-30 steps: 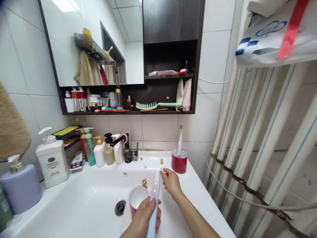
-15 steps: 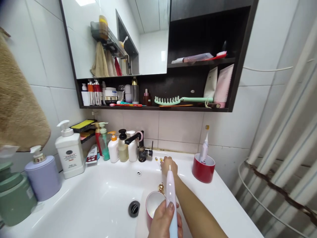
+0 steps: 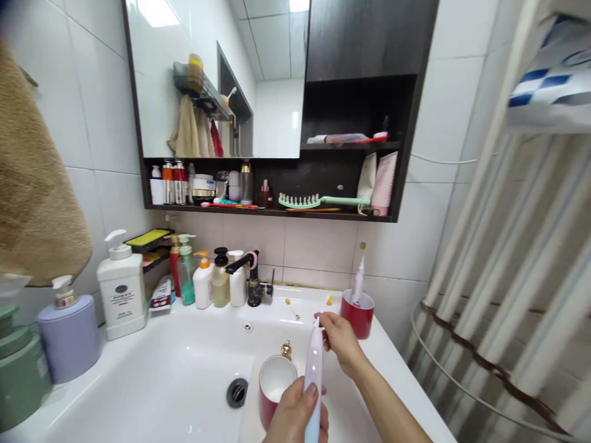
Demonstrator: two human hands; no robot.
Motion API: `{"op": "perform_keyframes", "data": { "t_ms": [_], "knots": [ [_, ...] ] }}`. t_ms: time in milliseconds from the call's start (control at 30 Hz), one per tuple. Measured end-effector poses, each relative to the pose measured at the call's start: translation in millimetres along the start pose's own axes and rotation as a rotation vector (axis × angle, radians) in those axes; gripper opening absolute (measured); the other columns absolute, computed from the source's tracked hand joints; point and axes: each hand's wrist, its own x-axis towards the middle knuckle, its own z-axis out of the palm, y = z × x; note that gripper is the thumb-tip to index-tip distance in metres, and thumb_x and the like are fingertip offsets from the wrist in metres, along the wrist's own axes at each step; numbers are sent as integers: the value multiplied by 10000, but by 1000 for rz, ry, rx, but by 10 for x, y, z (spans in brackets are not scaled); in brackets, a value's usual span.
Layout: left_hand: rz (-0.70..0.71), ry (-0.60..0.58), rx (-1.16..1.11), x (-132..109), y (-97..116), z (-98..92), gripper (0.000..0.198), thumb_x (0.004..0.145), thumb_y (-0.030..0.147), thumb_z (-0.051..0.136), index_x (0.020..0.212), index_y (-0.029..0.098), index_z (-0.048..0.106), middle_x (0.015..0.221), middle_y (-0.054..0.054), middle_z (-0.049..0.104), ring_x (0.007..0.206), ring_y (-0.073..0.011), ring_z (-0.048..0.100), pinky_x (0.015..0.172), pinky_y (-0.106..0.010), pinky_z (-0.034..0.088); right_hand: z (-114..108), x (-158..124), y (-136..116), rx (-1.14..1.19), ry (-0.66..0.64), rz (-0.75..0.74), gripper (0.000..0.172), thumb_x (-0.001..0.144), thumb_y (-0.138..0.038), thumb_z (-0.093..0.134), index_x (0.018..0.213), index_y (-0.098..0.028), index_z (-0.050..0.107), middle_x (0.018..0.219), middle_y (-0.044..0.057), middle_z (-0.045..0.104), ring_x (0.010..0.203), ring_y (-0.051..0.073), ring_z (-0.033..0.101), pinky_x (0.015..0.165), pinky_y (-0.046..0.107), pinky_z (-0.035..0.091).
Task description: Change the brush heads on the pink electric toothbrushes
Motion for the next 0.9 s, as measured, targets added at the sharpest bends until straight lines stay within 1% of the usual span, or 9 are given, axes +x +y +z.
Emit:
{"op": "perform_keyframes", "data": {
  "t_ms": [67,100,167,200,267,467,600,733,900],
  "knots": [
    [-14,-62,63,-30,-52,18,532,493,627,398,719,149,340,481,53,413,326,-34,358,330,-173,219,-244,-216,48,310,16,63,197,674,-354,385,707,-172,453,574,-16,529,451,69,480,415,191,359],
    [-21,-90,94,-40,-82,23,532,495,627,398,717,147,341,478,53,414,328,-37,363,334,-174,215,-328,-306,74,485,15,106,179,647,-352,438,688,-178,440,569,-25,523,449,59,478,417,180,362],
    [-36,-137,155,-48,-144,23,535,499,627,392,718,142,343,470,51,417,330,-42,370,345,-176,210,-418,-430,121,772,14,189,195,590,-335,526,656,-182,425,538,-39,513,443,51,479,422,166,370],
    [-39,-157,187,-47,-174,20,536,502,627,388,720,139,345,467,49,419,331,-43,371,349,-178,208,-431,-465,140,843,16,213,202,579,-329,542,646,-182,421,520,-43,509,437,49,478,426,164,375],
    [-43,-186,240,-40,-221,10,542,502,628,386,725,136,348,460,48,421,331,-43,367,355,-180,204,-422,-490,162,912,19,222,203,578,-322,550,622,-178,414,494,-46,500,423,46,470,424,162,379],
    [-82,-210,298,-2,-269,-23,568,478,637,399,732,130,358,462,45,426,333,-34,348,361,-179,185,-404,-478,153,879,20,175,200,589,-327,534,598,-174,406,458,-62,464,385,33,409,396,154,361],
    [-112,-234,288,15,-272,-41,574,479,631,407,748,126,370,462,40,429,341,-38,352,371,-183,191,-413,-484,160,775,22,132,239,585,-350,518,522,-167,378,437,-70,429,378,31,375,381,153,332],
    [-112,-229,259,13,-273,-39,554,488,626,408,736,132,370,451,45,426,343,-41,356,372,-184,188,-402,-470,164,691,49,105,244,583,-366,504,516,-166,382,459,-56,454,433,54,425,429,173,344],
    [-88,-190,276,4,-265,-13,537,483,625,412,703,138,359,430,55,414,328,-41,349,358,-181,183,-387,-467,165,670,16,96,236,602,-382,476,541,-169,396,478,-50,473,450,60,430,441,177,348]
  ]
}}
